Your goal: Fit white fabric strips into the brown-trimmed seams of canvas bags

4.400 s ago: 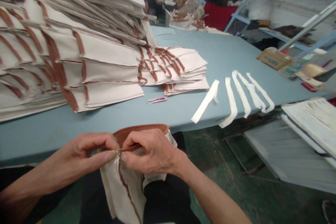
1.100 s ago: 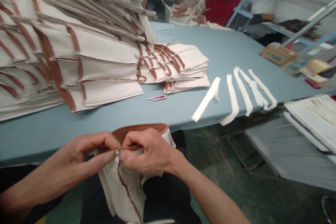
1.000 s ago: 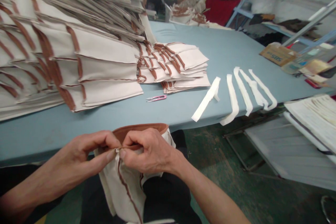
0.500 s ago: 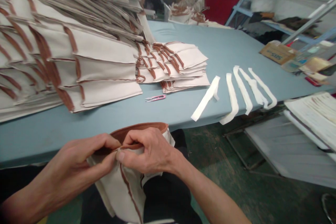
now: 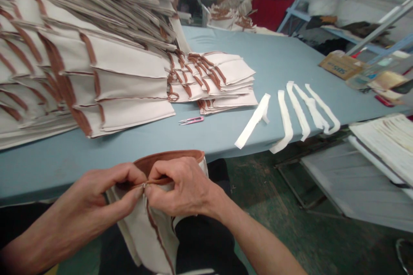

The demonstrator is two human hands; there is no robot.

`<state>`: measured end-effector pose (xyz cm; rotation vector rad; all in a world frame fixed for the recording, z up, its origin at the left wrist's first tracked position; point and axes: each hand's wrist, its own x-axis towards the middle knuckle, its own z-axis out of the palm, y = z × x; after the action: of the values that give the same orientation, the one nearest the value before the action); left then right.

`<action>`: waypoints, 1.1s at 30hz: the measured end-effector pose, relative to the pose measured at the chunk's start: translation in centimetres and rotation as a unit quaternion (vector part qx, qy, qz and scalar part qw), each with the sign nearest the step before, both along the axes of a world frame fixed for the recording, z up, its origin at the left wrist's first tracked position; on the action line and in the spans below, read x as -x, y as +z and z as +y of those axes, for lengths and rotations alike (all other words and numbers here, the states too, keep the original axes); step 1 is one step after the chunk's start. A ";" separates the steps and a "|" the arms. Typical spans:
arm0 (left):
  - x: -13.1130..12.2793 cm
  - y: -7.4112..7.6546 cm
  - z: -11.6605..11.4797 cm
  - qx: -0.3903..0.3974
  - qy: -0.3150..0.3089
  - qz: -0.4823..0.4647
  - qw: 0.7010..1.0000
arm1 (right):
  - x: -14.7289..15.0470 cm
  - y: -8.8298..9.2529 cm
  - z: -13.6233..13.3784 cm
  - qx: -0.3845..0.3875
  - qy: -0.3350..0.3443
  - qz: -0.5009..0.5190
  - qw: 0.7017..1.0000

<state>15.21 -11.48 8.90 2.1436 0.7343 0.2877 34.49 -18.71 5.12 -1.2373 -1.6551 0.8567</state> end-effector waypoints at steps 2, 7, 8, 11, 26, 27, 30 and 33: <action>0.0 -0.1 0.0 -0.011 -0.001 -0.008 1.000 | 0.2 0.1 -0.1 -0.004 -0.006 -0.012 1.000; 0.4 -1.3 -0.5 -0.135 -0.008 -0.069 0.988 | 1.0 0.4 -0.1 -0.006 -0.034 -0.026 0.999; 0.4 -1.7 -0.5 -0.146 -0.002 -0.080 0.986 | 1.1 0.3 0.0 0.002 -0.035 -0.021 0.999; 0.4 -2.4 -0.5 -0.077 0.022 -0.085 0.993 | 1.2 0.0 0.2 0.031 -0.030 0.004 0.999; 1.5 0.0 2.2 0.186 -0.029 0.086 0.978 | 0.7 -0.5 -0.1 0.026 -0.010 0.004 1.000; 1.5 0.1 2.3 0.199 -0.031 0.087 0.976 | 0.7 -0.5 -0.1 0.022 -0.007 0.003 1.000; 1.4 0.1 2.5 0.228 -0.033 0.085 0.969 | 0.7 -0.4 -0.2 0.011 -0.003 0.000 1.000; 1.4 0.0 2.7 0.263 -0.040 0.076 0.961 | 0.6 -0.2 -0.2 -0.004 0.003 -0.010 1.000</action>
<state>13.83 -8.77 8.92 1.6899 0.7143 -0.1127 33.92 -18.87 4.88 -1.2401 -1.6768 0.8438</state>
